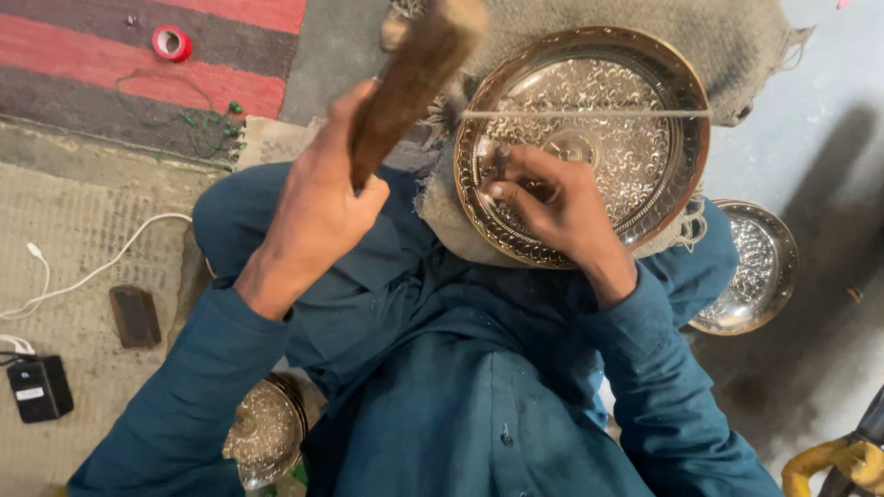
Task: The person sits cross-legged on the floor with an ornate brass plate resting on a cloth pad on their lap. They hold a small chisel against the plate's engraved surface with one hand and strike it with a wooden mallet in the other hand, repositioning the chisel repeatedly to work the pattern, briefly adjusting a string across the plate before resuming hammering.
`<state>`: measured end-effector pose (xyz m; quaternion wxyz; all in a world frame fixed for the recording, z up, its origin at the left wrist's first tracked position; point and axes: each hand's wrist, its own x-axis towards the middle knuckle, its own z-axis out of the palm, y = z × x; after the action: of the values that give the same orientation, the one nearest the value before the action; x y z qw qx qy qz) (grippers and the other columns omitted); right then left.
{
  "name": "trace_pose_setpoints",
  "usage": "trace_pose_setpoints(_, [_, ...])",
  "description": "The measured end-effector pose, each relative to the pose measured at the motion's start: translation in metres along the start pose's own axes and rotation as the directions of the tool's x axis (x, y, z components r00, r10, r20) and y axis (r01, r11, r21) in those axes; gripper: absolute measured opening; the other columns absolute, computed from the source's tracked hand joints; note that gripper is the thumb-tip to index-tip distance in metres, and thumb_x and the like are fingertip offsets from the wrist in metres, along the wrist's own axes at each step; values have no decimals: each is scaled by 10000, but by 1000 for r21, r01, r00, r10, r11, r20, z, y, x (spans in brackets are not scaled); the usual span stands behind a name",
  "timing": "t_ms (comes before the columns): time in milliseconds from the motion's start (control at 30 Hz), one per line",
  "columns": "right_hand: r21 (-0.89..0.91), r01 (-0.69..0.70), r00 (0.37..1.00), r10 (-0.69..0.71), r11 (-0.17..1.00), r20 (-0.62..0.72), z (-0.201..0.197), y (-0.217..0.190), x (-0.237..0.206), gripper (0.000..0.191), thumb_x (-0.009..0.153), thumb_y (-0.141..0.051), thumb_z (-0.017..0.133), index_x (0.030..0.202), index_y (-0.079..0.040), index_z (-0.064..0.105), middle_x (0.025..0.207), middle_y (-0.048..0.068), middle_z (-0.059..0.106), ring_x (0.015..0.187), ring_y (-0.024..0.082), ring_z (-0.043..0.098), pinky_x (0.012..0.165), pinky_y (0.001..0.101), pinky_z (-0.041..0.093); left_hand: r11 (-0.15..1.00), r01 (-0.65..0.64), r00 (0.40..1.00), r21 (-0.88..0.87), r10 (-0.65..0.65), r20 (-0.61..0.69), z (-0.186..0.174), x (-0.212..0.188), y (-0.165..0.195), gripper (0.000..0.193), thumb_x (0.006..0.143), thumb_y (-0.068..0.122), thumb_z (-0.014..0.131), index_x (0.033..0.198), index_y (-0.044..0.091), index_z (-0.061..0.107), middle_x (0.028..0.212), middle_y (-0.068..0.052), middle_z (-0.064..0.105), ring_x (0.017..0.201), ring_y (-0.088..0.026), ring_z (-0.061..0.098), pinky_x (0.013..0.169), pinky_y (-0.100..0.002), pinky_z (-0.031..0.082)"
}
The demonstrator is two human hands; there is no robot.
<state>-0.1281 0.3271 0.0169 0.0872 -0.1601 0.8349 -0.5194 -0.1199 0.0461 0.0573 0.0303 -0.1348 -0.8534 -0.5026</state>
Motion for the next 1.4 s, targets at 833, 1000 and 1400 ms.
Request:
trace_pose_setpoints(833, [-92, 31, 999, -29, 995, 28, -9, -13, -6, 211, 939, -85, 788, 1108, -25, 676, 846, 55, 681, 759, 116, 636, 698, 291, 531, 919, -183, 982, 348, 185, 27, -3, -10, 10, 792, 811, -36, 716, 1533, 159, 455, 1319, -115, 602, 1209, -350, 601, 1033, -453, 480])
trace_pose_setpoints(1000, [-8, 81, 996, -81, 997, 22, -9, -15, -3, 221, 953, -73, 739, 1148, -22, 647, 851, 48, 677, 782, 95, 652, 703, 267, 547, 868, -153, 986, 472, 163, 20, -3, -10, 7, 811, 793, -7, 743, 1545, 168, 497, 1132, -99, 608, 1094, -351, 621, 973, -460, 479])
trace_pose_setpoints(1400, [126, 15, 999, -21, 992, 44, -10, -14, -8, 260, 961, -37, 713, 1207, -13, 634, 930, 51, 670, 961, 118, 722, 853, 271, 585, 989, 139, 990, 50, -139, -8, 1, -18, -2, 606, 884, -41, 627, 1440, 95, 431, 1092, -144, 725, 1092, -369, 737, 884, -421, 579])
